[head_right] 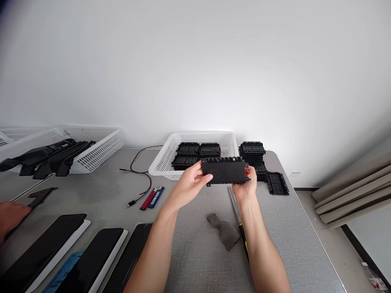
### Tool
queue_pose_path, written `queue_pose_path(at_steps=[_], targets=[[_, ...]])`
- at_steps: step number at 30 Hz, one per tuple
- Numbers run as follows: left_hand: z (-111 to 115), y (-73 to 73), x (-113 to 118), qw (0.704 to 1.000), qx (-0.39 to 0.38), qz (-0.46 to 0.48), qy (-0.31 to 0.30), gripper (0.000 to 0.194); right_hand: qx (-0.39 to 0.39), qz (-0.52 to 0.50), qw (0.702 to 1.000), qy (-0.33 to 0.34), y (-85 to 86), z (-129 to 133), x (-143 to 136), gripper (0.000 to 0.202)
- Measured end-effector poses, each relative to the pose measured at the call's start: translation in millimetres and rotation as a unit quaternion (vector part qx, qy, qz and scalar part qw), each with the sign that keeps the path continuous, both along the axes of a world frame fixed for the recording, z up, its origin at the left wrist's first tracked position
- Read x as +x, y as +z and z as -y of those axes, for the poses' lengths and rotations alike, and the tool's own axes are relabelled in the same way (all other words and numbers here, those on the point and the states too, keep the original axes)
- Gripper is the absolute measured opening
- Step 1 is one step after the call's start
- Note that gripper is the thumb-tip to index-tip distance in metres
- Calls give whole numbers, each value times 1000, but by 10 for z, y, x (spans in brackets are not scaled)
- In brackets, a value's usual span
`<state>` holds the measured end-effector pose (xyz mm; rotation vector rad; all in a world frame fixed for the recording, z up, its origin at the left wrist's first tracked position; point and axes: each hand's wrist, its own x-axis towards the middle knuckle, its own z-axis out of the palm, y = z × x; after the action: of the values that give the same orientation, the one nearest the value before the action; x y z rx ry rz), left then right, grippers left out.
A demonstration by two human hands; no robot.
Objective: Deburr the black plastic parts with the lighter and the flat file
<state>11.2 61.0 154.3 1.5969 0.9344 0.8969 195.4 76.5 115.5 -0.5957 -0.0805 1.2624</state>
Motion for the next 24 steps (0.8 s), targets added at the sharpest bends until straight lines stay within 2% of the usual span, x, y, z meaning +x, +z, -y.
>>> queue_pose_path(at_steps=[3,7,11,15,18,22,24], targets=[[-10,11,0,998,10,39,39,41,-38,3,999,-19,166,101,-69,20],[-44,1,-42,994,28,69,78,42,46,165,985,-28,325,226,-139,31],[-79,-40,-45,990,37,91,105,47,89,280,954,-57,325,247,-162,43],[-72,-24,-79,993,16,104,60,48,104,289,948,-83,275,205,-159,47],[-51,2,-105,995,8,91,41,48,94,318,938,-99,267,206,-154,42],[-53,-6,-89,989,44,111,88,48,53,445,879,-163,304,313,-140,23],[-71,-23,-79,986,62,111,111,46,50,475,870,-120,325,382,-139,29]])
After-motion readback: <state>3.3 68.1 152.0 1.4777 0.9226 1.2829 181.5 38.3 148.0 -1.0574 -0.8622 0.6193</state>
